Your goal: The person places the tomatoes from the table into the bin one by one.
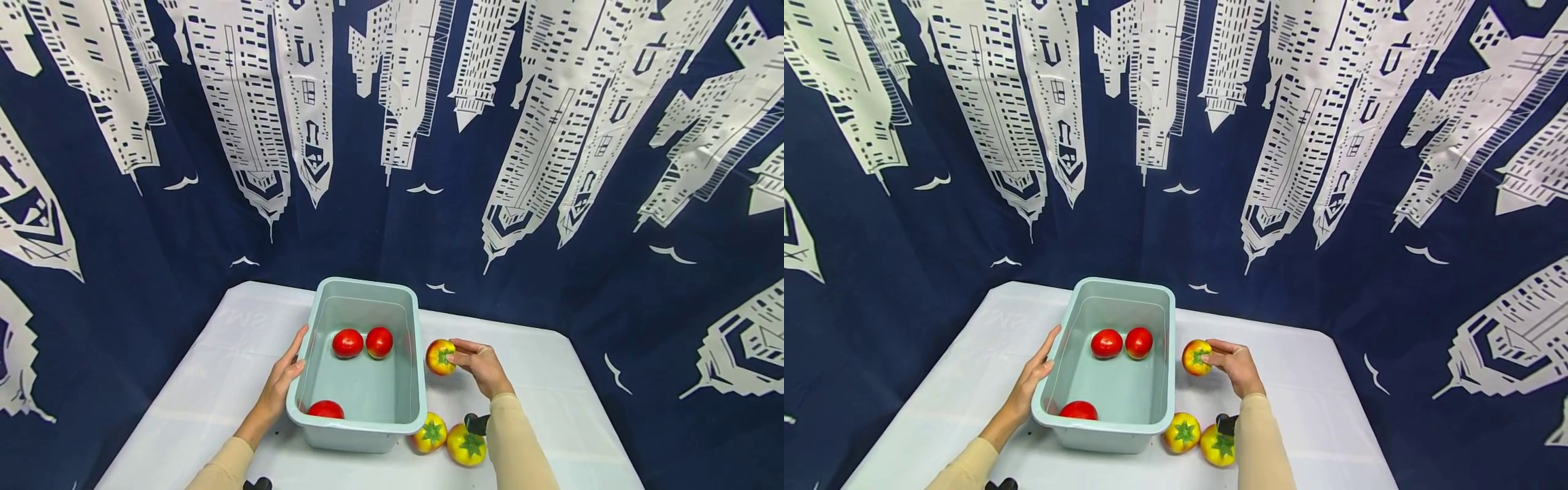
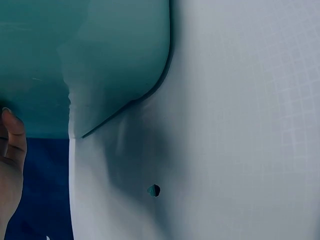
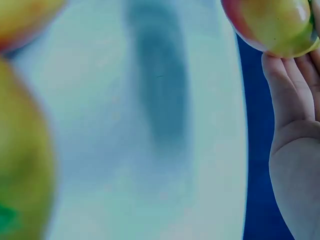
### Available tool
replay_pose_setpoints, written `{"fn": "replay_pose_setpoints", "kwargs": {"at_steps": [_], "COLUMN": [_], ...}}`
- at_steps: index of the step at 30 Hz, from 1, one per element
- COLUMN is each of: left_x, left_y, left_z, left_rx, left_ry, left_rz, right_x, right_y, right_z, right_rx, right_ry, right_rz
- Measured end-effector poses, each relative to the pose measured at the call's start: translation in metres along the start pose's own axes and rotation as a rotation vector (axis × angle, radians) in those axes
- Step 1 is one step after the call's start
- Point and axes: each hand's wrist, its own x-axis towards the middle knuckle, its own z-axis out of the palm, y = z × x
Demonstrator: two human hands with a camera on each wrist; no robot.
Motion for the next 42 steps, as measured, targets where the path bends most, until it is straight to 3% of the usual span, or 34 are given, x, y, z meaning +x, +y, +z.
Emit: {"fn": "replay_pose_setpoints", "kwargs": {"at_steps": [5, 9, 16, 31, 42], "left_x": [0.000, -0.001, -0.003, -0.001, -0.001], "left_y": [0.001, 0.000, 0.000, 0.001, 0.005], "left_z": [0.000, 0.002, 0.003, 0.003, 0.004], "left_rx": [0.002, -0.003, 0.013, 0.028, 0.015], "left_ry": [-0.006, -0.003, 0.027, 0.023, 0.030], "left_rz": [0.000, -0.014, -0.035, -0.027, -0.076], "right_x": [0.003, 0.003, 0.005, 0.010, 0.007], "right_y": [-0.028, -0.044, -0.068, -0.114, -0.125], "right_z": [-0.005, -0.008, 0.003, 0.076, 0.127], "right_rx": [0.023, -0.024, -0.014, 0.016, -0.017], "right_ry": [-0.014, -0.013, -0.037, -0.148, -0.226], "right_rz": [-0.044, -0.066, -0.099, -0.187, -0.214]}}
